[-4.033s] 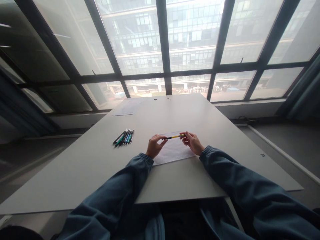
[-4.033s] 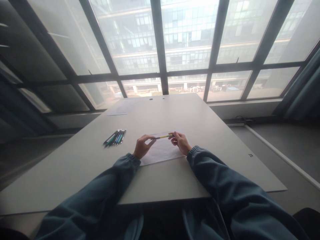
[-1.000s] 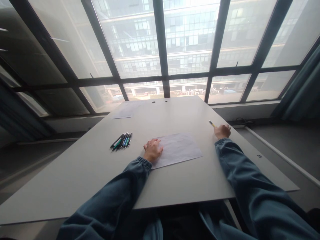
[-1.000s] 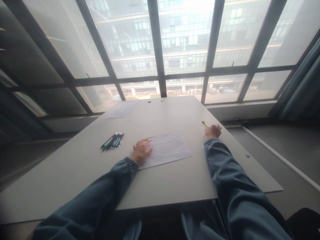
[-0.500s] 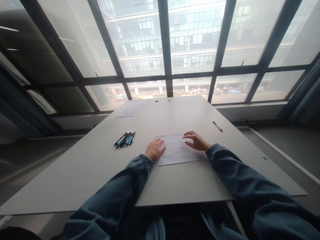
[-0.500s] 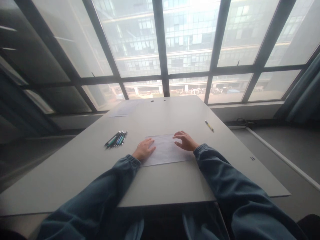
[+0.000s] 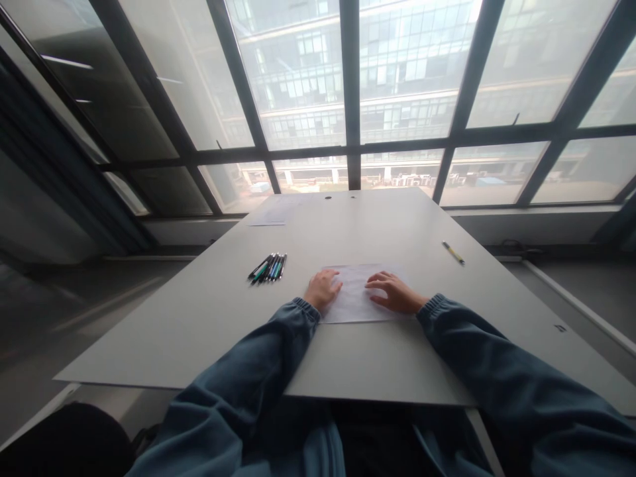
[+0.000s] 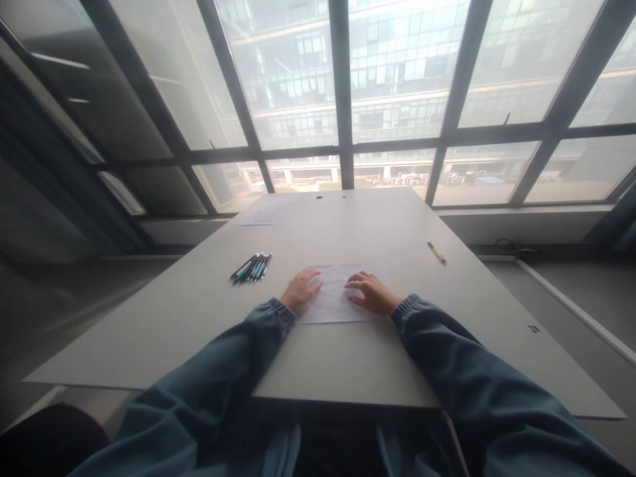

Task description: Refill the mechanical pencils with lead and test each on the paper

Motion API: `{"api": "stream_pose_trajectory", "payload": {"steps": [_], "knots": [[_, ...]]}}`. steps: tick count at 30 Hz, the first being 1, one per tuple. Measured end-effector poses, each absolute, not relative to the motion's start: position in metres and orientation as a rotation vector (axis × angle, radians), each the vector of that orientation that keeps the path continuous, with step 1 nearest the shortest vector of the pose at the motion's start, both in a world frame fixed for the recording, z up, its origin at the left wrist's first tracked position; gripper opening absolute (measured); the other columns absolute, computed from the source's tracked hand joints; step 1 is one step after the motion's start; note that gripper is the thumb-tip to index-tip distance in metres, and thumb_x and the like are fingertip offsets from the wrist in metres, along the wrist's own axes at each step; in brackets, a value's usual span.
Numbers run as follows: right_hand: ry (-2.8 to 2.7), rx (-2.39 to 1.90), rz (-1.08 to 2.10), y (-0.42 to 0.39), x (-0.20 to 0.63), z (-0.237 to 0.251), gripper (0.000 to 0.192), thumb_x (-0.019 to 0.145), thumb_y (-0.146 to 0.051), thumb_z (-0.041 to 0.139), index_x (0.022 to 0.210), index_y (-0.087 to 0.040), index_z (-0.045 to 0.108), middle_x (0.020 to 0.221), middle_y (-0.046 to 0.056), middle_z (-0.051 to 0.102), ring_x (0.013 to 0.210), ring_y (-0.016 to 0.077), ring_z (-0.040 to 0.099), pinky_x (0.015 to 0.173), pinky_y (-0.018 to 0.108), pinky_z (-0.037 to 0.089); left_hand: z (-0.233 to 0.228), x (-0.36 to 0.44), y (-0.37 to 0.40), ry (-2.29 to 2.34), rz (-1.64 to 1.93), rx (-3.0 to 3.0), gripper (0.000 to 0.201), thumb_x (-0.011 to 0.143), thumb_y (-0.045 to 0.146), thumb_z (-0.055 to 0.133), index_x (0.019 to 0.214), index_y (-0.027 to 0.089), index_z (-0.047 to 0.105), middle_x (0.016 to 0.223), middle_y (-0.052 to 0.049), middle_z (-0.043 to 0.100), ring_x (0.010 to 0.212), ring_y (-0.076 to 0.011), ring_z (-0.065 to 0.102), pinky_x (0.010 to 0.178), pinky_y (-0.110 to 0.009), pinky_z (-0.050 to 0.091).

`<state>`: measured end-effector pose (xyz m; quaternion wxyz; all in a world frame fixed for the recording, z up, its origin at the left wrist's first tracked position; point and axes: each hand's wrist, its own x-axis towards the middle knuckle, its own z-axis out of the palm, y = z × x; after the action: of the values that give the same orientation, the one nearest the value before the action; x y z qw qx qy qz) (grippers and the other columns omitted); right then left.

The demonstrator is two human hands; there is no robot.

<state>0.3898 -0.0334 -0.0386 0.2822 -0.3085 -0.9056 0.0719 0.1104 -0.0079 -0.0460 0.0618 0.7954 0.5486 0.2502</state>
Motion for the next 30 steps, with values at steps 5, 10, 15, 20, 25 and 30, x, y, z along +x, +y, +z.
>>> {"api": "stream_pose_trajectory", "payload": {"steps": [5,10,15,20,25,30], "knots": [[-2.335,-0.765,0.175,-0.033,0.389,-0.037,0.021,0.091,-0.026,0.062,0.11,-0.024,0.071,0.109,0.01,0.069,0.103,0.0253,0.062,0.093,0.044,0.051,-0.031,0.09,0.004,1.633,0.928,2.298,0.025,0.085,0.024,0.061,0.107,0.016,0.071,0.112,-0.01,0.072,0.108,-0.0234,0.065,0.102,-0.037,0.048],[-2.291,-0.762,0.196,-0.033,0.39,-0.038,0.018,0.092,-0.023,0.059,0.105,-0.023,0.072,0.103,0.01,0.07,0.097,0.0244,0.063,0.088,0.042,0.053,-0.013,0.048,0.017,1.852,1.007,2.188,0.023,0.086,0.024,0.062,0.105,0.015,0.071,0.107,-0.009,0.074,0.095,-0.0213,0.068,0.089,-0.032,0.053],[-2.299,-0.777,0.216,-0.033,0.392,-0.039,0.017,0.093,-0.02,0.057,0.101,-0.022,0.072,0.099,0.009,0.071,0.093,0.0233,0.064,0.085,0.04,0.054,-0.008,0.001,0.03,2.259,0.717,2.067,0.021,0.085,0.023,0.062,0.103,0.018,0.073,0.097,-0.009,0.075,0.094,-0.0235,0.068,0.086,-0.031,0.051],[-2.286,-0.78,0.228,-0.033,0.391,-0.038,0.017,0.093,-0.02,0.056,0.097,-0.022,0.073,0.096,0.009,0.072,0.091,0.0229,0.065,0.083,0.039,0.054,-0.014,-0.025,0.037,2.468,0.56,2.09,0.023,0.082,0.026,0.066,0.102,0.018,0.074,0.108,-0.012,0.071,0.104,-0.0264,0.063,0.096,-0.033,0.046],[-2.287,-0.784,0.235,-0.036,0.39,-0.035,0.018,0.094,-0.02,0.055,0.094,-0.021,0.073,0.092,0.008,0.072,0.088,0.0222,0.065,0.082,0.037,0.053,-0.014,-0.025,0.038,2.499,0.488,2.074,0.024,0.083,0.028,0.064,0.103,0.019,0.073,0.105,-0.011,0.071,0.103,-0.026,0.064,0.095,-0.033,0.046],[-2.272,-0.791,0.242,-0.036,0.389,-0.035,0.018,0.094,-0.021,0.055,0.092,-0.021,0.073,0.091,0.008,0.073,0.088,0.0221,0.066,0.082,0.036,0.053,-0.008,-0.009,0.034,2.458,0.452,2.074,0.025,0.079,0.02,0.061,0.101,0.016,0.072,0.101,-0.015,0.073,0.102,-0.0265,0.066,0.09,-0.032,0.049]]}}
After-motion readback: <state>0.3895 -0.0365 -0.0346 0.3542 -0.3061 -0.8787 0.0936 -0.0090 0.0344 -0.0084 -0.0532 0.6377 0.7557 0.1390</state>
